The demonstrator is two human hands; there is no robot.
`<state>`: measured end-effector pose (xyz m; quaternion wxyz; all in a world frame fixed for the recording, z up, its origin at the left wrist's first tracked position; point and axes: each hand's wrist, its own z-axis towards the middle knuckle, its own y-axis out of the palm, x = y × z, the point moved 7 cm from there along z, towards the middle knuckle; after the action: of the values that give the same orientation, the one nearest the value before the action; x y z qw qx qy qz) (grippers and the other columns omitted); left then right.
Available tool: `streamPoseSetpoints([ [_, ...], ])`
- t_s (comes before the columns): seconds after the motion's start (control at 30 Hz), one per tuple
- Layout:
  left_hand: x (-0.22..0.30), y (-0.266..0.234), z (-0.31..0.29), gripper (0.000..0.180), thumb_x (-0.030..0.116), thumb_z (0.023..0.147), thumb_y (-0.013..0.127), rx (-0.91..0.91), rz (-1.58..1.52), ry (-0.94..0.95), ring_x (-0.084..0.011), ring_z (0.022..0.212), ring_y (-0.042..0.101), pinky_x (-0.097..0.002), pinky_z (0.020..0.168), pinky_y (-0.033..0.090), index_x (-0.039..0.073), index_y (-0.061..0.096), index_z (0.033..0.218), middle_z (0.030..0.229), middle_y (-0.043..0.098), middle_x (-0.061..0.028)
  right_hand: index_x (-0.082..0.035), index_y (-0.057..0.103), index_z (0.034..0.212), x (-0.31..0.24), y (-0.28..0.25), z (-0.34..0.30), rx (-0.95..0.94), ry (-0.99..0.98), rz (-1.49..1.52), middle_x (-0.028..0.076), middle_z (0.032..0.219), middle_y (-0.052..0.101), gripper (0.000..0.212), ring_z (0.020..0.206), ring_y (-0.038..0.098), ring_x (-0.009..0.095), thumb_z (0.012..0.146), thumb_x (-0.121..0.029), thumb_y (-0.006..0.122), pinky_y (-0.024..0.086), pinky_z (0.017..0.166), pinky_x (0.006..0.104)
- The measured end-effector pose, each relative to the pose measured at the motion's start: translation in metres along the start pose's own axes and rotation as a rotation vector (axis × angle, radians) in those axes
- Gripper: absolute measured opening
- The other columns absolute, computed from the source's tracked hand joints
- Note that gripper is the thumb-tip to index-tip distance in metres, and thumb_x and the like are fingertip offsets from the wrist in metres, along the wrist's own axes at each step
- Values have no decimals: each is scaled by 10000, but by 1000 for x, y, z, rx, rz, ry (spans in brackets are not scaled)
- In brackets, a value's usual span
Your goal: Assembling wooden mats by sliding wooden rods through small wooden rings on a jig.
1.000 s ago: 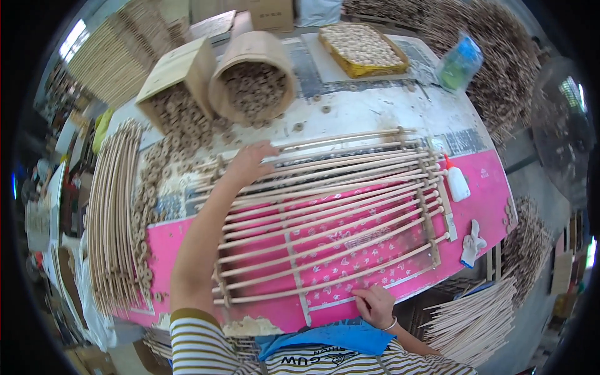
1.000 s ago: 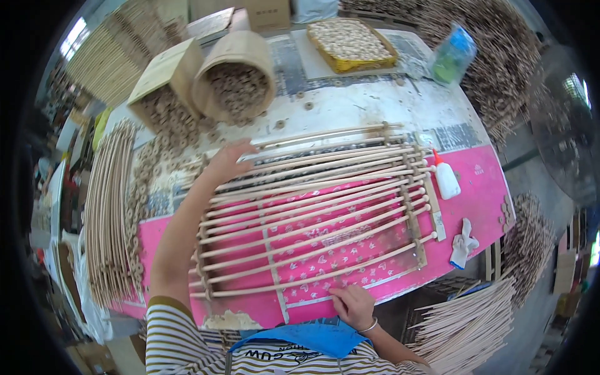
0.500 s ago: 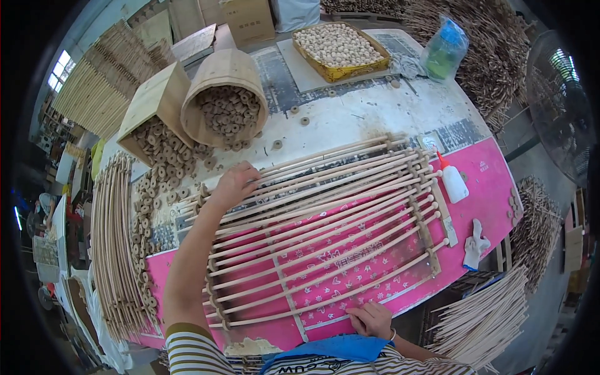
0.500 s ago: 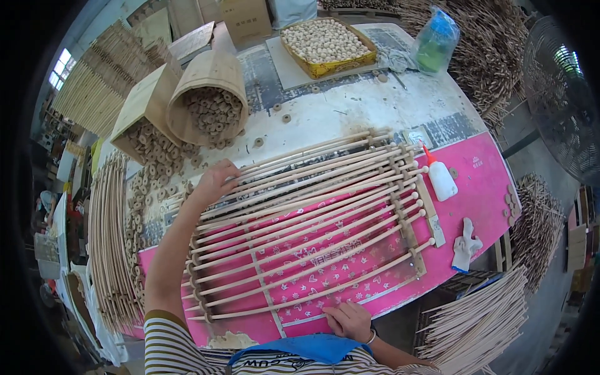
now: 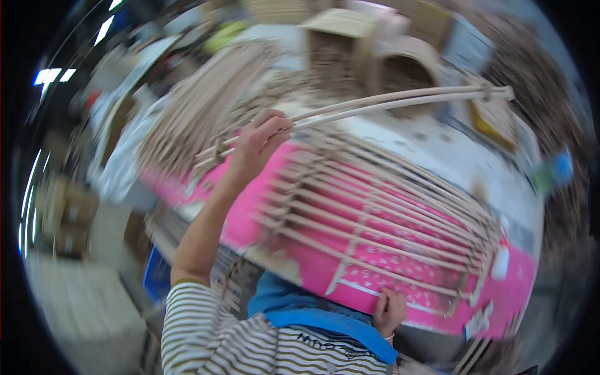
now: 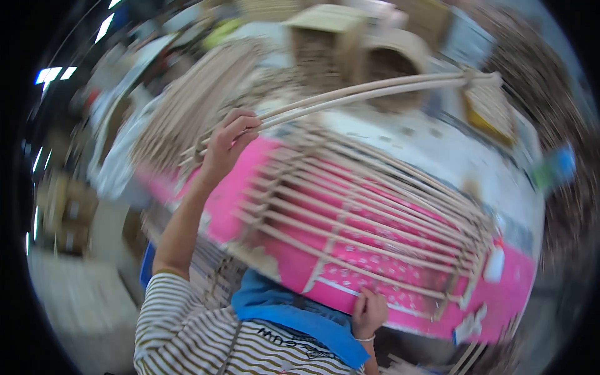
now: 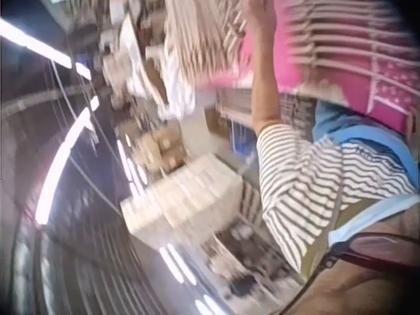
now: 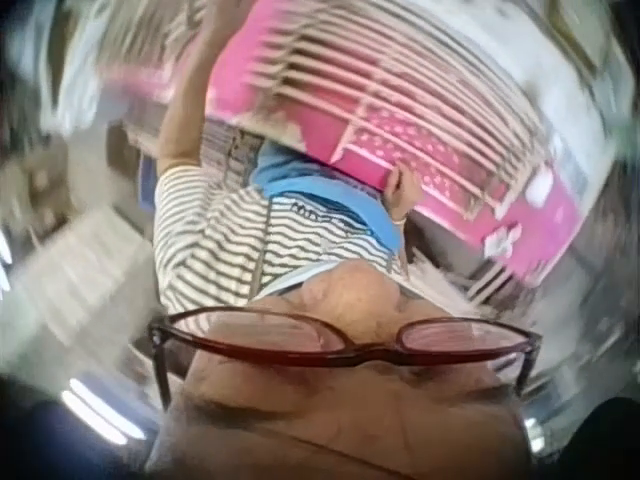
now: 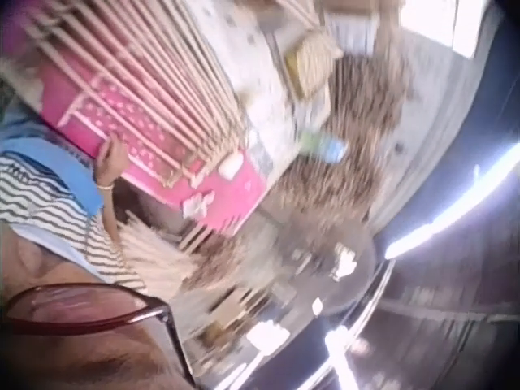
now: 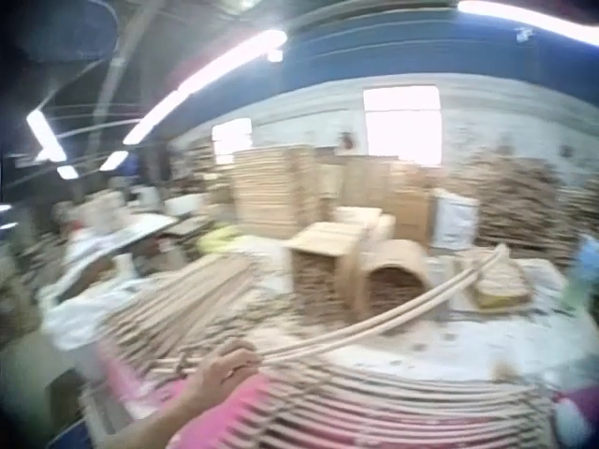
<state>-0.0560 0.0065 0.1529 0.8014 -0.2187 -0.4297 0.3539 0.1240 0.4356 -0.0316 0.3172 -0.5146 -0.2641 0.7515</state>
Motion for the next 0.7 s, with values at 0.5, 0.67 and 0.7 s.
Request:
streamPoseSetpoints([
  [0.5,1,-217,-689,192,112,983,713,1172,715,-1024,-200,889,625,-332,821,509,-3,697,1136,1026,656,-95,41,690,1102,27,8,-6,-47,-99,25,163,1014,710,194,913,669,285,1080,-121,583,540,813,384],
  [0.67,-67,-155,-796,193,117,915,773,1257,814,-1354,-245,847,646,-385,785,525,31,732,1083,937,651,-102,26,671,1115,27,7,-2,-97,-119,-87,158,1031,708,233,930,662,276,1101,-180,562,532,814,377],
  [0.7,-78,-148,-805,186,114,904,780,1249,822,-1401,-256,844,647,-397,785,526,35,734,1065,936,652,-106,26,671,1115,27,7,-1,-99,-118,-95,158,1031,708,233,930,662,276,1101,-180,562,532,814,377],
])
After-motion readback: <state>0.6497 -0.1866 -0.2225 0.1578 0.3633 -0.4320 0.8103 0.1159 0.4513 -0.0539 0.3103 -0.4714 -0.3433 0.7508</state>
